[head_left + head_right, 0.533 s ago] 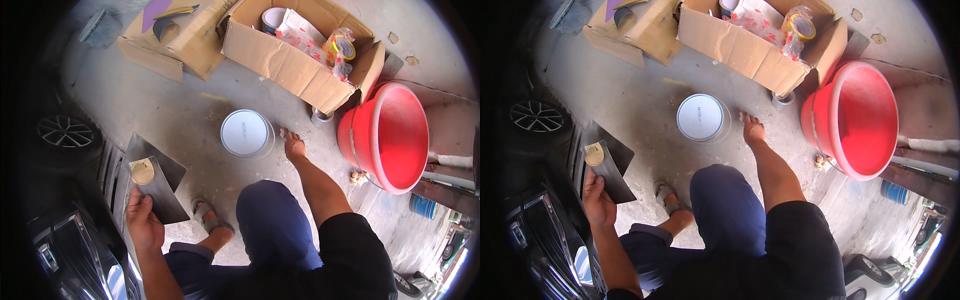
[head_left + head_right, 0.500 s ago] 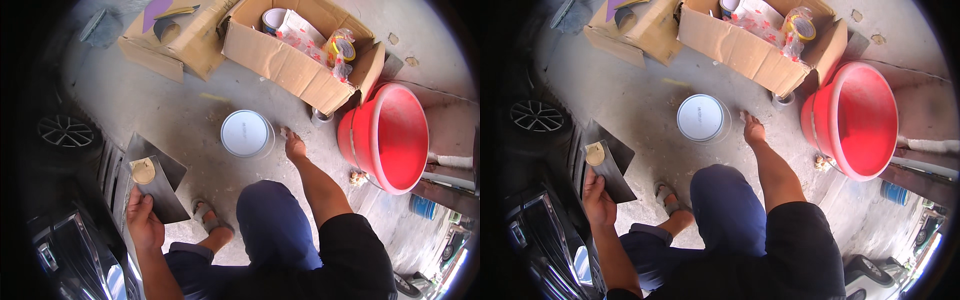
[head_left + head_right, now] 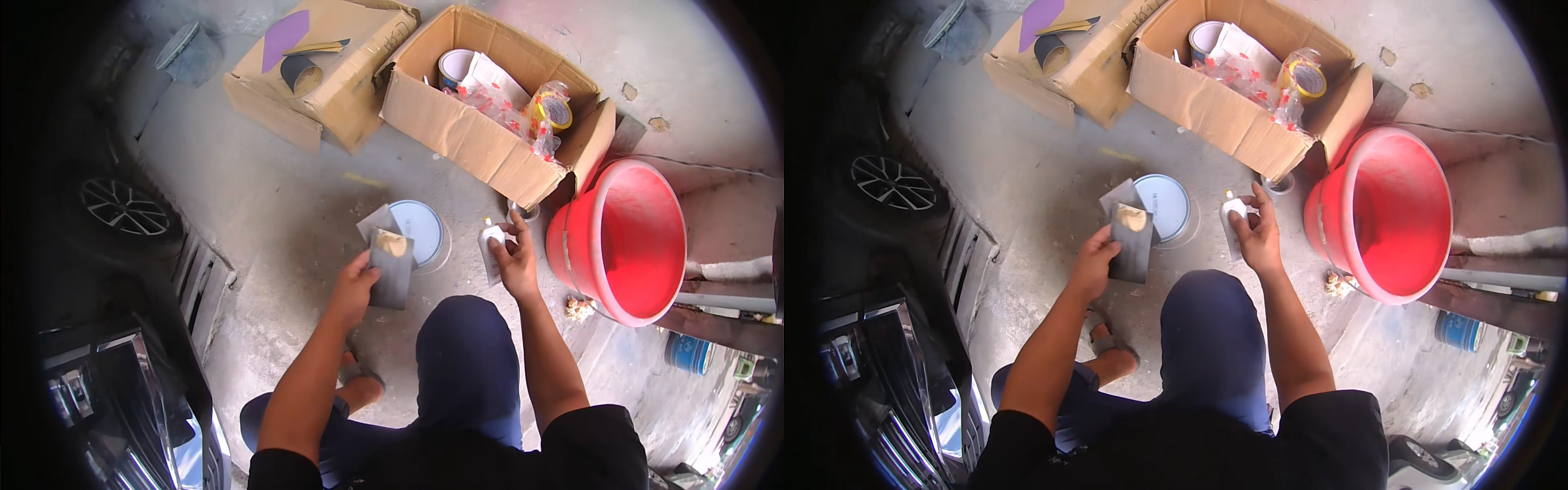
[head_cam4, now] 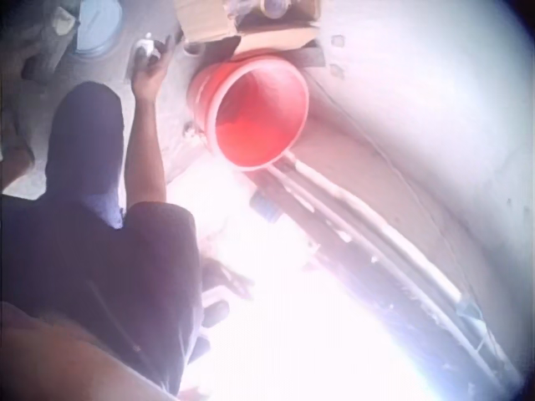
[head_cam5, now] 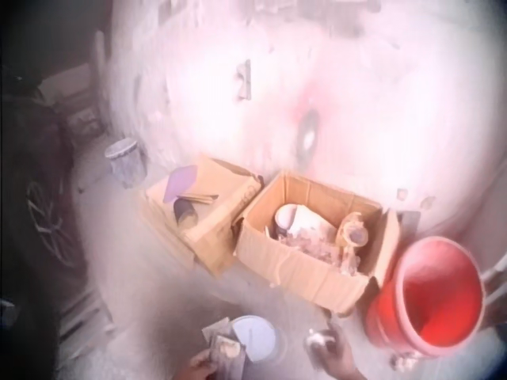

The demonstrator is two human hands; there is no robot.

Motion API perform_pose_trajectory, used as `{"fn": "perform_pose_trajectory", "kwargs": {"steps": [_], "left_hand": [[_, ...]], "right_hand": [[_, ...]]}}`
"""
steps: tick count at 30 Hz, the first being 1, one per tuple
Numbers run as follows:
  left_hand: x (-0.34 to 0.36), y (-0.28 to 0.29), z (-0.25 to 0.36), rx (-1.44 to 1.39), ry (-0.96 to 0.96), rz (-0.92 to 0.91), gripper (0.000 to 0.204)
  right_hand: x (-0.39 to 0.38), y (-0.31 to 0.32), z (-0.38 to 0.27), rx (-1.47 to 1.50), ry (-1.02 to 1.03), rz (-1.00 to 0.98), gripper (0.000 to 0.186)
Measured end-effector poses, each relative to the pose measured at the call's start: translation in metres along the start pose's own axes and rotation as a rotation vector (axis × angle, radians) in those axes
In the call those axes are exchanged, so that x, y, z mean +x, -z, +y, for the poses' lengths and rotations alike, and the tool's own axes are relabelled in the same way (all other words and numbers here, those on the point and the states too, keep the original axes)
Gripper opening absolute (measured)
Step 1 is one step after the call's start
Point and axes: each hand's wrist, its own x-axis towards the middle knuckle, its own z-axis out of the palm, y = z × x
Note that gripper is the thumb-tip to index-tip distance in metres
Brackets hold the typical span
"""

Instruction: The person prepares and applies body filler to a car's front bumper. They handle sanding blocks, scoop filler from a container, spread it onto a metal plate, and apply it to the bumper surface.

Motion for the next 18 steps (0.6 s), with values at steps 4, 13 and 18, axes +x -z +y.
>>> {"fn": "perform_pose_trajectory", "kwargs": {"steps": [4, 13, 18], "left_hand": [[0.027, -0.022, -0.039, 0.252, 0.014, 0.05, 0.041], [0.051, -0.019, -0.092, 0.791, -0.399, 0.359, 0.035], [0.038, -0.027, -0.089, 0.592, -0.167, 0.498, 0.033]], "right_hand": [[0.01, 0.005, -0.026, 0.048, 0.123, -0.033, 0.067], [0.023, -0.045, -0.052, -0.143, 0.076, -0.096, 0.065], [0.009, -0.075, -0.018, -0.039, -0.112, -0.191, 0.067]]}}
